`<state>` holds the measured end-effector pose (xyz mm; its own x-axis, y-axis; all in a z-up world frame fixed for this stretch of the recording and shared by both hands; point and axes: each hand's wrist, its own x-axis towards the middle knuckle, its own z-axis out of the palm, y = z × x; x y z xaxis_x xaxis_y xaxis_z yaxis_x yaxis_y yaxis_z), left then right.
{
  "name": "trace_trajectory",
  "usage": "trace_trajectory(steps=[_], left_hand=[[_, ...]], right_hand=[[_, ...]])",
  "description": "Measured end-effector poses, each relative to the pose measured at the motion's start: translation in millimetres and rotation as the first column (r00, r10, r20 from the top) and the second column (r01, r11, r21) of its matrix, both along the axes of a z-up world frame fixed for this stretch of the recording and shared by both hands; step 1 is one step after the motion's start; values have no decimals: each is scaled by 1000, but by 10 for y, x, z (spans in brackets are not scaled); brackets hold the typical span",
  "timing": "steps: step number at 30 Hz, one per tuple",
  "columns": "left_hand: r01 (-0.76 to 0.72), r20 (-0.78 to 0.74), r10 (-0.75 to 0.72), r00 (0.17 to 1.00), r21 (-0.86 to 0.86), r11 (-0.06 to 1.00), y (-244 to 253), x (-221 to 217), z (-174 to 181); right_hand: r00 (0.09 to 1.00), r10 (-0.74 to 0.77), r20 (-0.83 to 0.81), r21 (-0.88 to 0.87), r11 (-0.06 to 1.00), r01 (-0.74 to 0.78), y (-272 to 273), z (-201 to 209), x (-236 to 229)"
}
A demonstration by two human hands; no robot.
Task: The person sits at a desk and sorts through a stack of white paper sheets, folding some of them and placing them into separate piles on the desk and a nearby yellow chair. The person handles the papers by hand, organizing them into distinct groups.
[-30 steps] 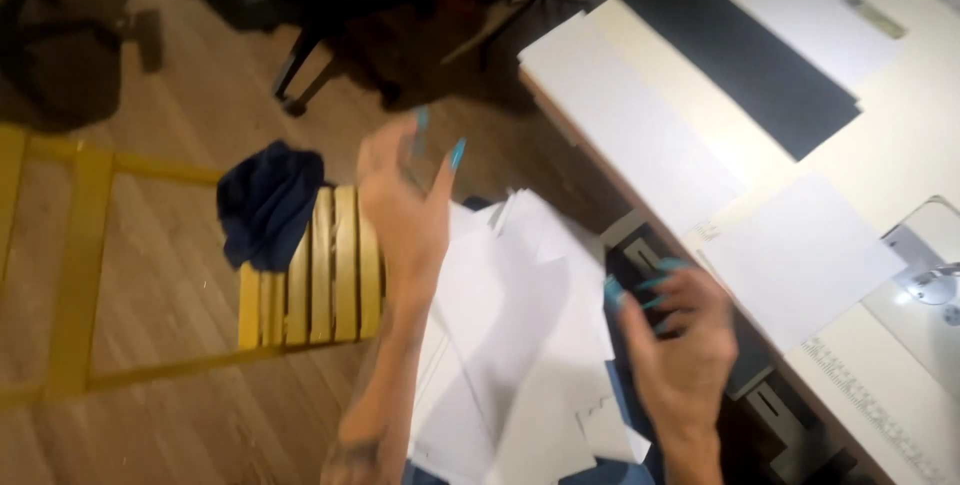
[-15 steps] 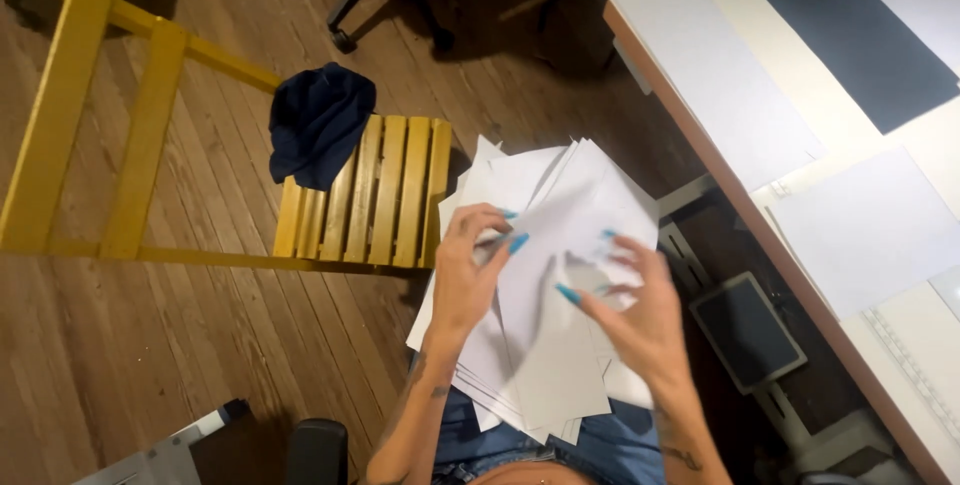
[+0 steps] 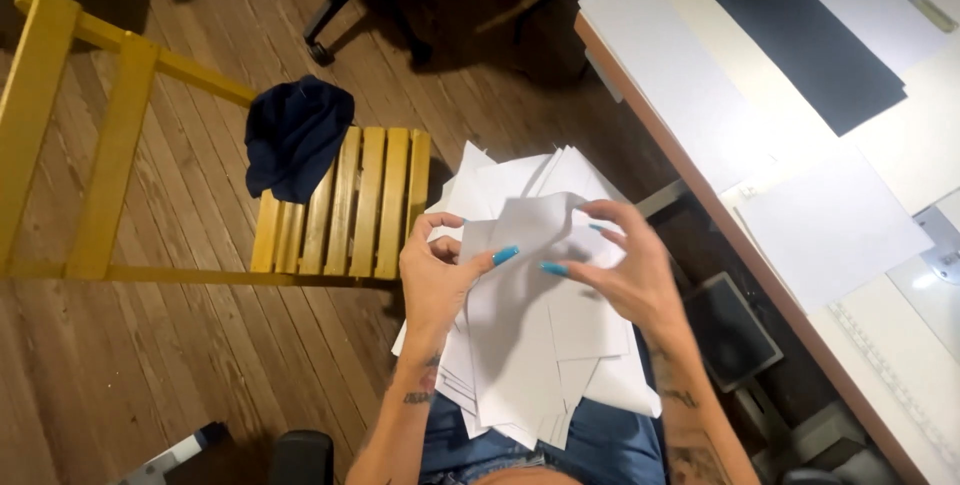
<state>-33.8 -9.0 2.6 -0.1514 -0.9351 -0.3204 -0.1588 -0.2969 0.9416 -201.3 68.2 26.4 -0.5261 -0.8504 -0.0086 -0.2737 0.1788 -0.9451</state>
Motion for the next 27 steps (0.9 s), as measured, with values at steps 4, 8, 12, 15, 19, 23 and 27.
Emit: trace_trajectory(steps=[4, 8, 12, 15, 19, 23, 27], left_hand=[[-81, -49, 82, 995, 17, 997, -79, 49, -179], [-137, -66, 139, 988, 33, 990, -175, 150, -284], [-153, 45, 154, 987, -25, 988, -257, 195, -186], [-114, 82, 114, 990, -6, 993, -330, 222, -210], [-48, 143, 38, 989, 65, 997, -348, 252, -207], [2, 243, -24, 970, 90, 996, -273, 209, -86], [53, 207, -2, 978, -242, 969, -72, 111, 66]], right_hand=[[996, -24, 89, -36, 999, 27, -197, -368, -42], [993, -70, 98, -158, 984, 85, -110, -599, -234], [892, -242, 382, -304, 879, 369, 73, -588, -450], [780, -251, 574, -249, 853, 458, 252, -349, -513], [650, -461, 604, -167, 725, 669, 557, -150, -549], [882, -178, 436, -394, 843, 365, 882, 143, -454], [907, -420, -34, -40, 907, 419, 740, 366, -135]])
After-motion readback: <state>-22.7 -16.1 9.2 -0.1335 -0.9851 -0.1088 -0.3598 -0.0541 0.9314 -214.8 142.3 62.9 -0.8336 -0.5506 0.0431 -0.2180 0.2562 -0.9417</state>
